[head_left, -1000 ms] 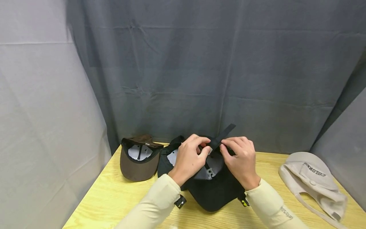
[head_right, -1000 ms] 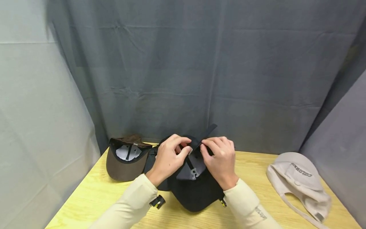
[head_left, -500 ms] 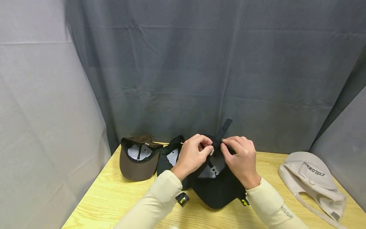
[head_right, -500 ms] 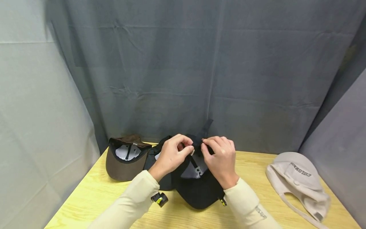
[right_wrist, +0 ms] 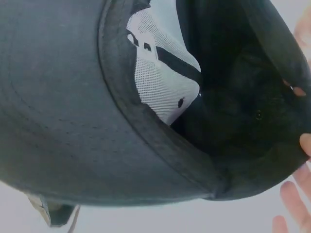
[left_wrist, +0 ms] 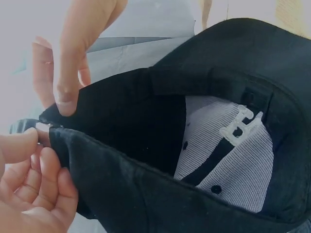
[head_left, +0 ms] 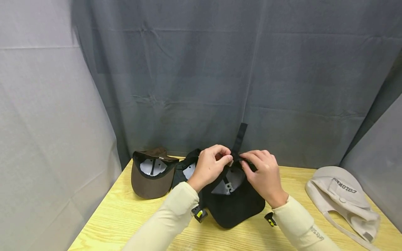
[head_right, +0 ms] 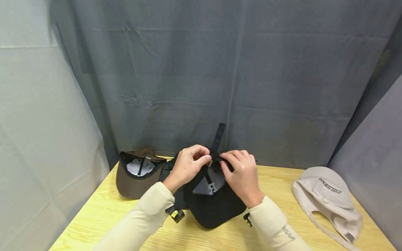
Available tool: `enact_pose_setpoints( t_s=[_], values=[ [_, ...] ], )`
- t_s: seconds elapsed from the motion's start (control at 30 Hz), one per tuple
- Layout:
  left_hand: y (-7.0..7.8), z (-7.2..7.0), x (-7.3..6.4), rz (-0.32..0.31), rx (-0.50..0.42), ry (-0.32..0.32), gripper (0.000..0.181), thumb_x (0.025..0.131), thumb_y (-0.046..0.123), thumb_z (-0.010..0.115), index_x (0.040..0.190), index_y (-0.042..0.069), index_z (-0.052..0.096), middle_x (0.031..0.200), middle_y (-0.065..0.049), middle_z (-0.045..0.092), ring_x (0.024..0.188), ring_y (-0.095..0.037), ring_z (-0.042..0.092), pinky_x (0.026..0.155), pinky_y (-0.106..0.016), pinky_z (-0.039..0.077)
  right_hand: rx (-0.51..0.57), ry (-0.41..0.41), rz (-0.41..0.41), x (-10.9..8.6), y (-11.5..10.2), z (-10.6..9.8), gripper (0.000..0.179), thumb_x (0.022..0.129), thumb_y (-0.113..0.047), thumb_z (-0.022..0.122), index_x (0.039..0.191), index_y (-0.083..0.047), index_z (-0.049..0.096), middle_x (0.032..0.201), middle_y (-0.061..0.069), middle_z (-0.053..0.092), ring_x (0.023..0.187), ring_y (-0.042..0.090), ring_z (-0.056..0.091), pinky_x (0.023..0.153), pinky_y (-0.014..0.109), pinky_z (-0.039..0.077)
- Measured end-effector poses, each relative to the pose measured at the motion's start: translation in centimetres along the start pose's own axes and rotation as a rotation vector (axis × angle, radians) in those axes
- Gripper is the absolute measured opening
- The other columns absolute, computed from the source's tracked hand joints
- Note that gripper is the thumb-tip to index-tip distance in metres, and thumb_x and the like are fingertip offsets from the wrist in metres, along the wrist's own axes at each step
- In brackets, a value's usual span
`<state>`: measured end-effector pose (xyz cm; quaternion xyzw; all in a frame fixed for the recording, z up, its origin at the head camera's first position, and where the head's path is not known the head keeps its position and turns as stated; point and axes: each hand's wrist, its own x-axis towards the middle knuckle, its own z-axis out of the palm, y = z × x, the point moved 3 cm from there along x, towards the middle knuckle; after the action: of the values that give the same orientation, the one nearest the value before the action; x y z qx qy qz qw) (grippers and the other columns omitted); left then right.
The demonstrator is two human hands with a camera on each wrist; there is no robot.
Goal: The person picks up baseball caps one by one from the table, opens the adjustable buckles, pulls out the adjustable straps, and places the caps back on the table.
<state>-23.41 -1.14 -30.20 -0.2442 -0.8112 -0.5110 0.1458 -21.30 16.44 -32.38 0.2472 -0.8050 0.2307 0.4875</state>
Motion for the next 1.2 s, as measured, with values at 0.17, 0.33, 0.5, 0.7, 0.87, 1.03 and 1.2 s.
enact_pose_setpoints(
  t_s=[0.17, 0.33, 0.5, 0.7, 0.87, 1.03, 1.2],
  values=[
    [0.0, 0.0, 0.1, -0.005, 0.001, -0.01, 0.007, 0.091, 0.015, 0.069, 0.092, 0.009, 0.071, 0.09, -0.004, 0.071, 0.076, -0.01, 0.064, 0.071, -0.019, 0.049, 0.005, -0.031, -0.054, 0.4, 0.1, 0.0, 0.019, 0.076, -0.006, 0.08, 0.094, -0.008, 0.077, 0.092, 0.007, 0.073, 0.085, 0.027, 0.06, 0.074, 0.045, 0.045],
    [0.1, 0.0, 0.2, 0.006, 0.037, -0.004, 0.007, 0.091, 0.014, 0.069, 0.092, 0.008, 0.071, 0.09, -0.004, 0.071, 0.078, -0.013, 0.064, 0.071, -0.019, 0.049, -0.002, -0.051, -0.113, 1.0, 0.0, -0.2, 0.021, 0.073, -0.009, 0.082, 0.093, -0.009, 0.076, 0.091, 0.006, 0.072, 0.085, 0.027, 0.059, 0.073, 0.045, 0.045],
    [0.1, 0.1, 0.3, -0.002, 0.051, -0.013, 0.006, 0.091, 0.015, 0.07, 0.092, 0.009, 0.071, 0.09, -0.004, 0.071, 0.078, -0.012, 0.063, 0.071, -0.019, 0.049, -0.01, -0.071, -0.158, 1.4, -0.2, -0.2, 0.02, 0.072, -0.01, 0.082, 0.091, -0.008, 0.076, 0.09, 0.006, 0.071, 0.084, 0.026, 0.059, 0.075, 0.045, 0.044],
    [0.1, 0.2, 0.3, -0.008, 0.052, -0.015, 0.005, 0.091, 0.015, 0.07, 0.092, 0.01, 0.071, 0.089, -0.003, 0.071, 0.077, -0.012, 0.064, 0.07, -0.019, 0.049, -0.041, -0.076, -0.213, 1.3, -0.3, -0.4, 0.017, 0.072, -0.009, 0.083, 0.088, -0.009, 0.077, 0.088, 0.005, 0.072, 0.083, 0.025, 0.061, 0.075, 0.044, 0.045],
    [0.0, 0.1, 0.1, -0.004, 0.031, -0.033, 0.004, 0.091, 0.014, 0.07, 0.089, 0.011, 0.07, 0.089, -0.003, 0.07, 0.076, -0.01, 0.064, 0.068, -0.019, 0.049, -0.061, -0.071, -0.243, 1.2, -0.3, -0.5, 0.017, 0.071, -0.005, 0.082, 0.086, -0.009, 0.078, 0.086, 0.005, 0.073, 0.083, 0.025, 0.062, 0.076, 0.045, 0.047],
    [-0.3, -0.8, 0.0, 0.007, 0.02, -0.012, 0.004, 0.091, 0.012, 0.069, 0.088, 0.01, 0.069, 0.088, -0.004, 0.068, 0.076, -0.01, 0.06, 0.07, -0.019, 0.048, -0.074, -0.083, -0.255, 1.1, -0.2, -0.2, 0.016, 0.073, -0.006, 0.081, 0.088, -0.011, 0.079, 0.086, 0.003, 0.074, 0.083, 0.025, 0.062, 0.076, 0.045, 0.047],
    [-0.4, -1.8, 0.1, -0.031, -0.005, 0.023, 0.005, 0.091, 0.013, 0.068, 0.086, 0.011, 0.068, 0.082, -0.004, 0.066, 0.072, -0.01, 0.056, 0.067, -0.021, 0.045, -0.08, -0.082, -0.233, 0.9, 0.1, -0.1, 0.013, 0.075, -0.008, 0.081, 0.087, -0.011, 0.079, 0.085, 0.003, 0.074, 0.082, 0.025, 0.062, 0.074, 0.044, 0.046]
  ],
)
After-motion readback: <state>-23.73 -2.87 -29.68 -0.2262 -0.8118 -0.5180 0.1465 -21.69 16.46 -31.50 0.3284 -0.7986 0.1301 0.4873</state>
